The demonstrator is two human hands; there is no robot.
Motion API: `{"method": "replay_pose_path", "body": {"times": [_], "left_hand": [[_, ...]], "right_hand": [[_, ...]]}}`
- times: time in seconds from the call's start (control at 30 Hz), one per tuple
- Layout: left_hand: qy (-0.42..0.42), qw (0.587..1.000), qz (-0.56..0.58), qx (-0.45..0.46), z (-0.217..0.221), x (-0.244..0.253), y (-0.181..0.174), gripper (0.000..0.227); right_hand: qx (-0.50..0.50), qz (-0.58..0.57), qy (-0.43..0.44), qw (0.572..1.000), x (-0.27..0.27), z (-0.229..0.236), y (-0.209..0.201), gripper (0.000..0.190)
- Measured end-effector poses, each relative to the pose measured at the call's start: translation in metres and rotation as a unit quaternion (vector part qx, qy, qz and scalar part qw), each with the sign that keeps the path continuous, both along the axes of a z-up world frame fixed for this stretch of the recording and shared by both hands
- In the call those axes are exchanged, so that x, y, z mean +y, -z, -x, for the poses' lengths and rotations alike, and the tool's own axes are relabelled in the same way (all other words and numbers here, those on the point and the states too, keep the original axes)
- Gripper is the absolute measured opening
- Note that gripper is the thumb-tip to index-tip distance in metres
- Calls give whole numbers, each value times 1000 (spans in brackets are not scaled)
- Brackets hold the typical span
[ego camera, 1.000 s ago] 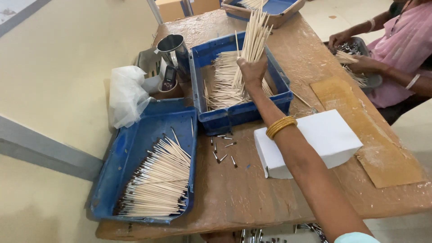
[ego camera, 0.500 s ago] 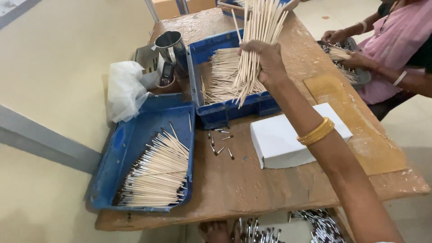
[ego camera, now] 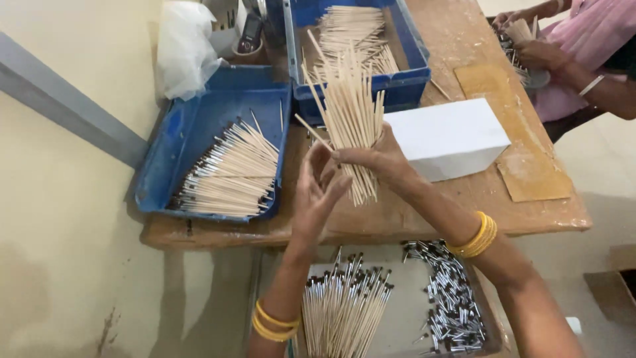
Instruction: The person assembles matchsticks by picking up wooden sticks and metal tips, then attaching the tips to the ends of the sticks. They place the completed matchsticks into a tray and occasionally gather more sticks from a blue bin.
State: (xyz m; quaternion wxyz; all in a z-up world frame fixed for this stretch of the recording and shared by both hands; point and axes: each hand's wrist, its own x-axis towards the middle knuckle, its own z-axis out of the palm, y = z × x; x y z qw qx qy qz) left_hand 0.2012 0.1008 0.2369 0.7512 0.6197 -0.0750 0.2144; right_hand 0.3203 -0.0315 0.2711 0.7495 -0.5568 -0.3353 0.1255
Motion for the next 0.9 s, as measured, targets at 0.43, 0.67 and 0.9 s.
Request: {"method": "replay_pose_path", "body": {"times": [0.43,0.67,0.9], "left_hand": [[-97,982,-151,66,-34,-1,9,82],[-117,983,-134,37,-28,-12,11,60],[5,1000,8,19,-38,13,71,50]], "right_hand": [[20,-15,37,999,28,16,92,49],[-122,118,109,979,21,-15,176,44],[-17,5,18,1000,-3,11,117,60]]}}
